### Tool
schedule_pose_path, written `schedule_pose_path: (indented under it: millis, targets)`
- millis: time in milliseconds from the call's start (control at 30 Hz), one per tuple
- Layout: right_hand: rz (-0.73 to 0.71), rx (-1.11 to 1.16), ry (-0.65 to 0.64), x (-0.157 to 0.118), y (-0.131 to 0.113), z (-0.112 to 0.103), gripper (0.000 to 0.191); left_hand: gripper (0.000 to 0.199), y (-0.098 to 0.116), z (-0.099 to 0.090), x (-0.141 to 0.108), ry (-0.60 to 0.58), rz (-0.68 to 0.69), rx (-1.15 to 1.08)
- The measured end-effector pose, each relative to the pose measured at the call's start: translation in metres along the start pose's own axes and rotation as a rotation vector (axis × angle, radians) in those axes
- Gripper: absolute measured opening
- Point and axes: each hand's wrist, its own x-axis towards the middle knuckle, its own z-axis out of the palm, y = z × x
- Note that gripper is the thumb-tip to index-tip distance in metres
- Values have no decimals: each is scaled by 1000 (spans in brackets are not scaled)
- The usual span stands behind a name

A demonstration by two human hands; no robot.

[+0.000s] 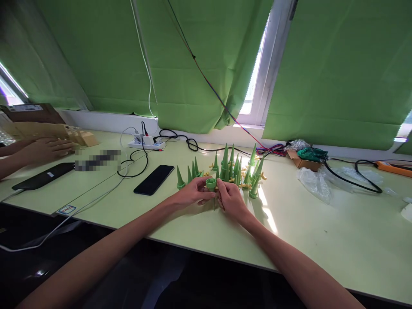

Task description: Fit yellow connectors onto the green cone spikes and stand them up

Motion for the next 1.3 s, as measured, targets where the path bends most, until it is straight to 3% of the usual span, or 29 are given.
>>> schedule_pose_path:
  millis: [600,733,933,1167,1300]
  targets:
    - [-29,-3,-4,0,-1,0,57,36,3,4,0,73,51,82]
    - [-62,5,28,-1,-2,-1,54,38,6,5,-1,145,56,69]
    - [-99,-22,61,-3,-5,-1,49,40,-7,0,5,283,39,-13]
    - [-167,-170,25,-3,-5,-3,46,49,-6,0,8,136,-158,-400]
    - [-181,-244,-16,-2,-2,-4,44,45,-2,-3,6,45,-200,-457]
